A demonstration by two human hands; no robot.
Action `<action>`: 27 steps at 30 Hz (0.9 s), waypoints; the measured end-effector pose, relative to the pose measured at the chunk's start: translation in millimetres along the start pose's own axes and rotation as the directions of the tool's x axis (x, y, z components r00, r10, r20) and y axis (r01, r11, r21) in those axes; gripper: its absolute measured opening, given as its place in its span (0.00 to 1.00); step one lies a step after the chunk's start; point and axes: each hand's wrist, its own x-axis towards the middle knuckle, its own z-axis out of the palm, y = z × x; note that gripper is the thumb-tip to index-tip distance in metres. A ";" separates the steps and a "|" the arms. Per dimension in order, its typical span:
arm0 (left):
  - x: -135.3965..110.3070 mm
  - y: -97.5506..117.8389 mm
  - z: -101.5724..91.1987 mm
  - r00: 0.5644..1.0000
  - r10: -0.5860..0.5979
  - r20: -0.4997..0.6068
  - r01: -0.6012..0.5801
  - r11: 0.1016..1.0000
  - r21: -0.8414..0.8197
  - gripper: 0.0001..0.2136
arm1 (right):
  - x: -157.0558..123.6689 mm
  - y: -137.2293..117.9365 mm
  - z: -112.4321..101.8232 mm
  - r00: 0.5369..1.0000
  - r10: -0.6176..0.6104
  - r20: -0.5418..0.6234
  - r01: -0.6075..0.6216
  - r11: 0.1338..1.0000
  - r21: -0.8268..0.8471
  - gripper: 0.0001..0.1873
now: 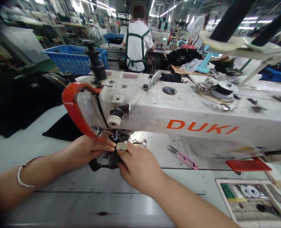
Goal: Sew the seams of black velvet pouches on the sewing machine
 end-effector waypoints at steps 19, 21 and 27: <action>10.6 -33.5 9.8 0.982 -0.178 -0.070 0.184 0.979 0.086 0.12 | 4.2 1.1 7.5 0.998 0.063 -0.024 -0.063 0.998 -0.020 0.16; 10.4 -34.0 9.3 0.983 -0.169 -0.075 0.176 0.979 0.100 0.12 | 3.3 2.2 8.4 0.998 0.056 -0.036 -0.056 0.998 -0.004 0.14; 11.1 -35.8 8.2 0.991 -0.117 -0.060 0.124 0.982 0.142 0.14 | 0.3 4.9 9.9 0.997 0.033 -0.067 -0.031 0.999 0.030 0.12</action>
